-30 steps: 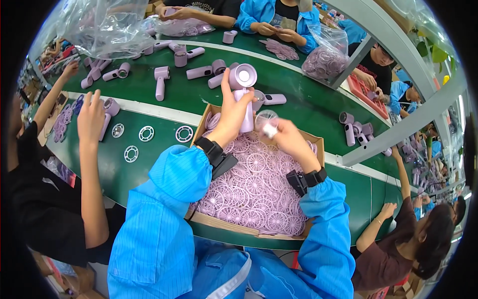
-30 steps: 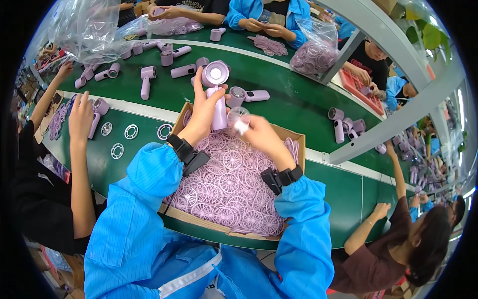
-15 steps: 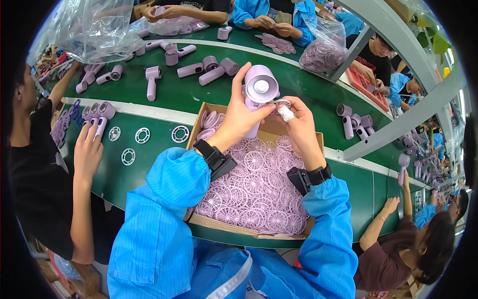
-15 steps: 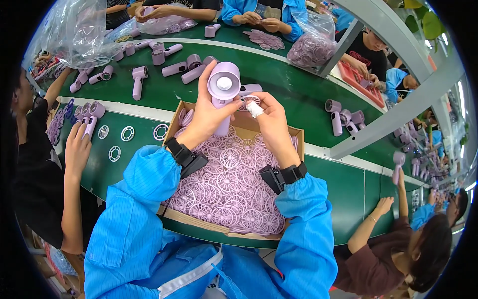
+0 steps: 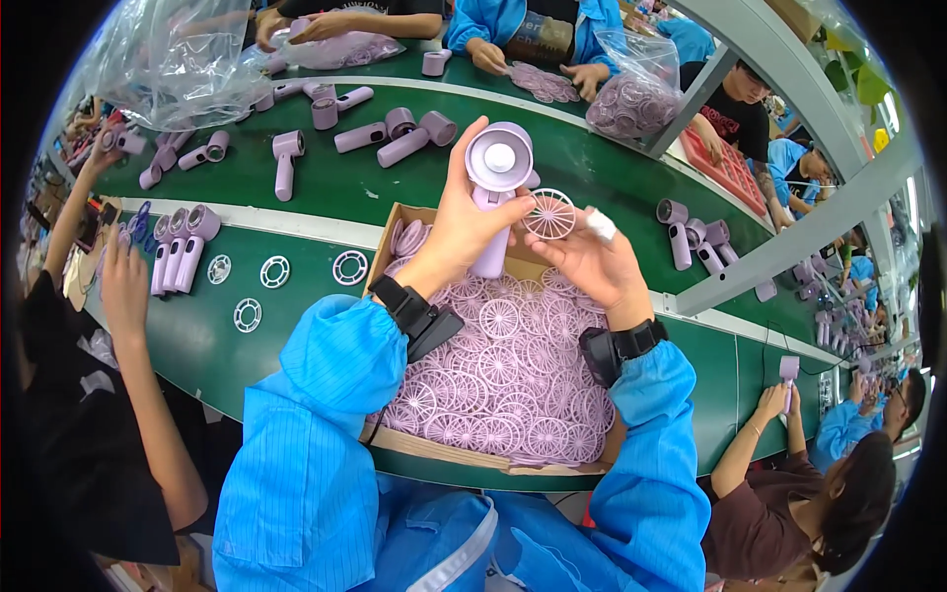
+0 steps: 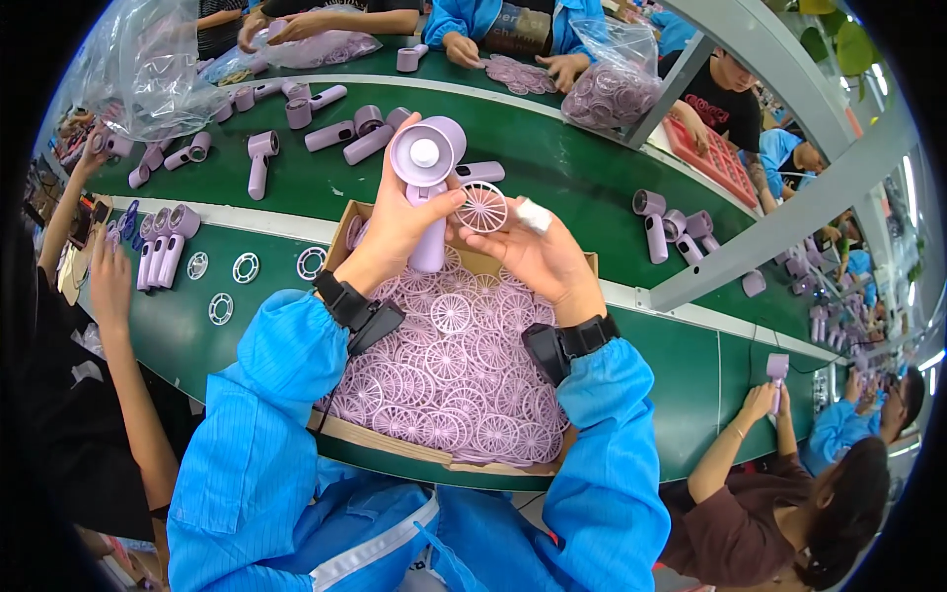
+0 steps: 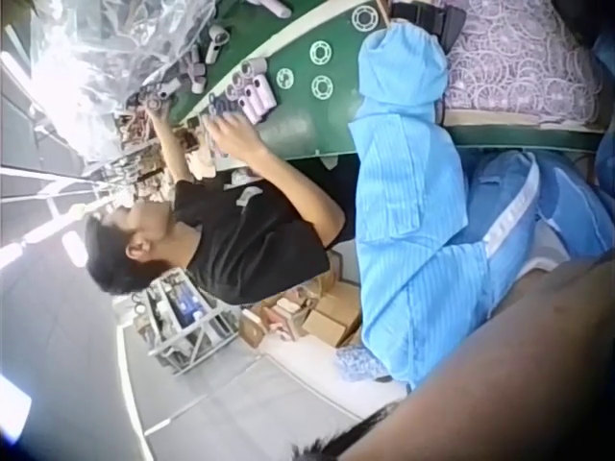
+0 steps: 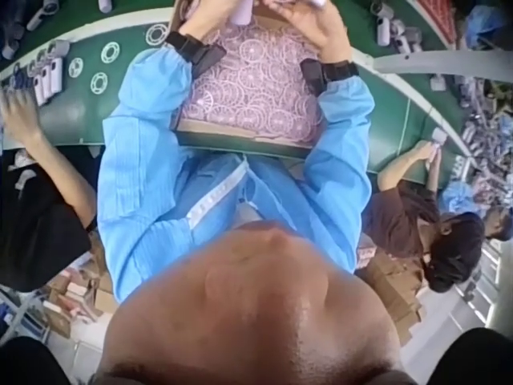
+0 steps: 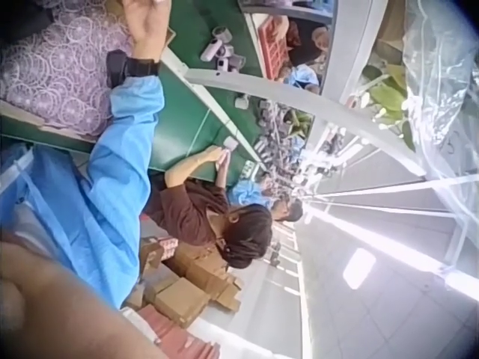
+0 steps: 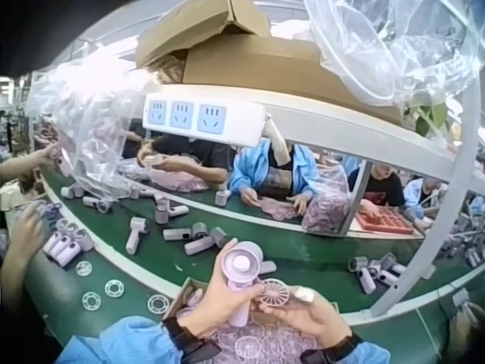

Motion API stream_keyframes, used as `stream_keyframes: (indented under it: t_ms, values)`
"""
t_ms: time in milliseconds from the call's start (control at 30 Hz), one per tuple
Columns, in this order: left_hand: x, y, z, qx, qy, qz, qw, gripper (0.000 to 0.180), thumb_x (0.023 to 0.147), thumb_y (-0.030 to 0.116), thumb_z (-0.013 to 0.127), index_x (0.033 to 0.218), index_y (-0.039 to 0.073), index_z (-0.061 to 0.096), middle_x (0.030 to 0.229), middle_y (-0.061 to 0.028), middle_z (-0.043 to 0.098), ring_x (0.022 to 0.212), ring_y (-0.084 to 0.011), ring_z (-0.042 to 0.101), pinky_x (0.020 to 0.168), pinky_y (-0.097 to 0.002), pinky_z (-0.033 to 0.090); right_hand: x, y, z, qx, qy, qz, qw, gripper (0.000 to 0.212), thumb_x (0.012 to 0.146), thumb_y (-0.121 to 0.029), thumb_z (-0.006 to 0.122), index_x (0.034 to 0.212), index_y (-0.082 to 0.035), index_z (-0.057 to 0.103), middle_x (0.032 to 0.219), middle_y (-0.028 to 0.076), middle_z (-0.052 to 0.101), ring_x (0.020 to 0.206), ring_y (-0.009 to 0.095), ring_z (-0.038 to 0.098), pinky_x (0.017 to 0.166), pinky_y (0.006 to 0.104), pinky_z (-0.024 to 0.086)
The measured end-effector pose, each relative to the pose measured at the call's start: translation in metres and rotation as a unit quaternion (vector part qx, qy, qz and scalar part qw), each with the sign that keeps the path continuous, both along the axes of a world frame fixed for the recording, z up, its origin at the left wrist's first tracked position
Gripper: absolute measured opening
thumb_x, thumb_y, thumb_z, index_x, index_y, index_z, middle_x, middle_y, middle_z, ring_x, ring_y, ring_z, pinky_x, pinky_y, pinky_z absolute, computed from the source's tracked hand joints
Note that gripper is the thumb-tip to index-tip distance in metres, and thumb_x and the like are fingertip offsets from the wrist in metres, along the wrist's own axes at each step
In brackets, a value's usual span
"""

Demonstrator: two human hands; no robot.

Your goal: Assembling portable fans by attaching the fan head and blades to the housing unit on an assembly line.

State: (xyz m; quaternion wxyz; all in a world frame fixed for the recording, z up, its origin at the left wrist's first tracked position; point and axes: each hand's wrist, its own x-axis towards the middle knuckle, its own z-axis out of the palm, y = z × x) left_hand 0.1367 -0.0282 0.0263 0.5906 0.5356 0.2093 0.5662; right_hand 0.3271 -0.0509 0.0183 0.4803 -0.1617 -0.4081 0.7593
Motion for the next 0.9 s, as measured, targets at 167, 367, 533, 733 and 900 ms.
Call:
stream_keyframes:
  t_ms: [167,367,533,733,900]
  values:
    - [0.003,0.002,-0.006,0.001,0.001,0.032,0.999,0.087,0.081,0.002,0.065,0.146,0.021,0.011,0.11,-0.011,0.055,0.083,-0.0142,0.061,0.052,-0.0252,0.052,-0.005,0.0,0.003,0.007,-0.069,-0.1,0.993,0.041,0.087,-0.017,0.06,0.121,0.007,0.053,0.121,0.017,0.055,0.105,0.029,0.058,0.094,0.037,0.047]
    - [0.011,0.005,-0.029,-0.001,0.146,0.072,0.987,0.081,0.085,0.004,0.06,0.147,0.02,0.011,0.118,-0.0155,0.053,0.088,-0.0187,0.061,0.057,-0.0287,0.053,-0.027,-0.009,0.009,0.403,-0.487,-0.432,0.644,0.036,0.077,-0.01,0.071,0.112,-0.003,0.064,0.116,0.013,0.057,0.104,0.026,0.057,0.089,0.0351,0.047]
    - [0.02,0.0,-0.036,0.125,0.207,0.095,0.966,0.075,0.087,0.004,0.056,0.147,0.018,0.013,0.125,-0.0201,0.05,0.097,-0.0261,0.061,0.072,-0.0332,0.052,-0.035,-0.009,0.006,0.452,-0.468,-0.482,0.587,0.035,0.069,-0.006,0.073,0.104,-0.01,0.068,0.113,0.011,0.056,0.1,0.028,0.054,0.083,0.0369,0.047]
    - [0.019,-0.006,-0.032,0.049,0.174,0.029,0.983,0.075,0.087,0.004,0.055,0.147,0.018,0.012,0.125,-0.0216,0.05,0.103,-0.0293,0.06,0.082,-0.0354,0.05,-0.036,-0.01,0.002,0.454,-0.458,-0.486,0.59,0.037,0.066,-0.004,0.074,0.102,-0.009,0.069,0.116,0.01,0.056,0.1,0.028,0.053,0.084,0.0369,0.048]
    - [0.019,-0.007,-0.035,0.073,0.191,0.052,0.977,0.077,0.087,0.003,0.055,0.147,0.018,0.011,0.125,-0.0196,0.049,0.098,-0.0262,0.061,0.076,-0.0326,0.052,-0.035,-0.008,0.0,0.456,-0.459,-0.479,0.594,0.038,0.066,-0.004,0.074,0.103,-0.009,0.069,0.12,0.01,0.055,0.102,0.028,0.053,0.084,0.037,0.048]
